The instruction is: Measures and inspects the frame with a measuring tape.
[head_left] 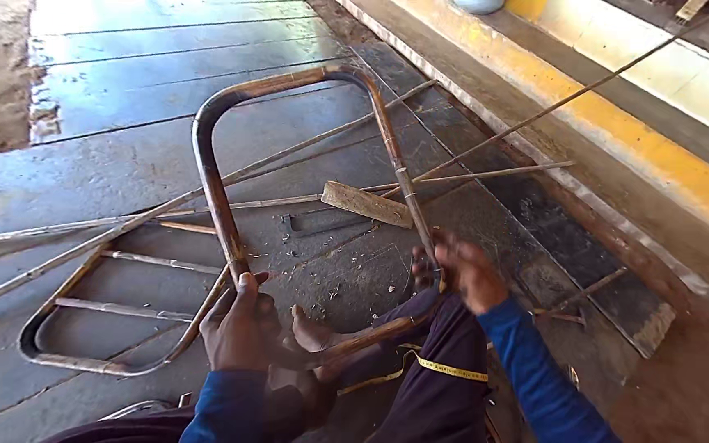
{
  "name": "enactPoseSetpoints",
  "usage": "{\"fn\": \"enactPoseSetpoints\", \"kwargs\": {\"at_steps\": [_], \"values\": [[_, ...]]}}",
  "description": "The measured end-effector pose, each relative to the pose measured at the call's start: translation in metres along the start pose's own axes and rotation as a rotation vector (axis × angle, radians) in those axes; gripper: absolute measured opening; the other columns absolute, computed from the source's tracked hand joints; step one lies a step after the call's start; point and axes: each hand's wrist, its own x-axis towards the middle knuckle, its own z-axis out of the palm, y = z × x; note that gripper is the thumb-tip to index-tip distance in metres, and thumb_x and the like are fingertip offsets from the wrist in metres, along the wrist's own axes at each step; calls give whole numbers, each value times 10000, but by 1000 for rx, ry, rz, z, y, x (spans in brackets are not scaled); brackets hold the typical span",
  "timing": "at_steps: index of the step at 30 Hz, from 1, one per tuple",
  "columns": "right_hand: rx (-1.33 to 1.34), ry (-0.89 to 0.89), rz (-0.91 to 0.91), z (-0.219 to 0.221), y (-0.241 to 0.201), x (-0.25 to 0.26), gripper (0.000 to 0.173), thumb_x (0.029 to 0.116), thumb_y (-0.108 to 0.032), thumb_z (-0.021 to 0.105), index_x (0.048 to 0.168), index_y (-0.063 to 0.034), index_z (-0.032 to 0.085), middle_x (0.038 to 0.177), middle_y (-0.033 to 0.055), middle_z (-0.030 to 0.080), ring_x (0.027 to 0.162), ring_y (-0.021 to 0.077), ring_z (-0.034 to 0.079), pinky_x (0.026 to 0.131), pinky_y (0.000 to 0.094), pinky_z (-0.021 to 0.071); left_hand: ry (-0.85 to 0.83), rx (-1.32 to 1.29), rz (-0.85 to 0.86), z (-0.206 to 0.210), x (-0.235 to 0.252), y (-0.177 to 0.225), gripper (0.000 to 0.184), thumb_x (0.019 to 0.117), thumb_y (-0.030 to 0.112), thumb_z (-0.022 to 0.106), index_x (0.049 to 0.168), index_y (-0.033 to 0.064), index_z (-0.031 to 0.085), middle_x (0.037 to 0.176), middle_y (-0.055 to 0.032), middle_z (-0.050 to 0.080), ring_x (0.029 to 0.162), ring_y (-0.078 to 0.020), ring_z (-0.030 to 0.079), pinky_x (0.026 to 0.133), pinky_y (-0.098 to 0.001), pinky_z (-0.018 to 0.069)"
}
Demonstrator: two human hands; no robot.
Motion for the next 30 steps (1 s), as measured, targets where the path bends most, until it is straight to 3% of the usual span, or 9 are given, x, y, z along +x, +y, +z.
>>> {"fn": "enactPoseSetpoints", "kwargs": {"at_steps": [3, 5, 9, 15, 20, 24, 27, 30], "values": [[170, 83, 53, 16, 58, -35, 605, 936, -94, 622, 1510, -111, 428, 1268, 210, 657, 1068, 348, 688, 897, 491, 593, 62, -5, -2, -6, 7, -4, 324, 1098, 359, 471, 1165, 116, 675, 567, 55, 465, 366, -55, 377, 312, -216, 354], [282, 181, 25, 32, 79, -47, 773, 846, 28, 661, 1546, -103, 360, 1275, 244, 653, 1106, 365, 680, 930, 487, 579, 60, -10, -2, -6, 6, -8, 319, 1098, 353, 470, 1167, 116, 671, 576, 53, 468, 368, -54, 374, 314, -213, 354], [324, 314, -42, 52, 88, -50, 865, 793, 114, 678, 1550, -112, 329, 1234, 246, 663, 1064, 382, 697, 908, 499, 597, 37, -7, 9, -5, 6, -12, 324, 1093, 368, 484, 1176, 120, 676, 574, 47, 467, 365, -60, 382, 310, -218, 363], [333, 301, -70, 51, 86, -49, 865, 813, 114, 690, 1564, -101, 321, 1196, 270, 669, 1041, 400, 701, 903, 503, 599, 57, -24, 10, -6, 3, -8, 341, 1094, 371, 479, 1176, 106, 678, 570, 46, 461, 366, -59, 381, 313, -215, 358], [378, 299, -77, 38, 82, -49, 598, 903, 20, 611, 1476, -43, 450, 1155, 306, 679, 1006, 409, 709, 891, 524, 597, 33, -55, 24, -8, 3, -9, 348, 1096, 368, 475, 1172, 95, 677, 568, 39, 464, 356, -62, 379, 304, -220, 365], [394, 302, -87, 27, 81, -45, 384, 1024, -85, 467, 1389, 21, 525, 1074, 312, 698, 936, 403, 732, 843, 520, 621, 30, -53, 36, -7, 5, -8, 340, 1097, 341, 478, 1190, 73, 665, 565, 27, 468, 348, -70, 382, 291, -234, 366], [366, 304, -77, 23, 84, -46, 367, 1048, -120, 408, 1353, 46, 529, 1063, 314, 701, 929, 402, 731, 806, 513, 626, 17, -45, 45, -7, 7, -10, 332, 1097, 326, 479, 1199, 66, 658, 558, 22, 471, 349, -75, 394, 291, -242, 374], [342, 275, -88, 16, 94, -55, 429, 1019, -158, 491, 1399, 41, 481, 1103, 304, 698, 951, 415, 725, 791, 534, 628, -40, -15, 55, -10, 2, -11, 355, 1107, 341, 444, 1224, 66, 636, 548, 19, 488, 356, -87, 415, 306, -257, 391]]}}
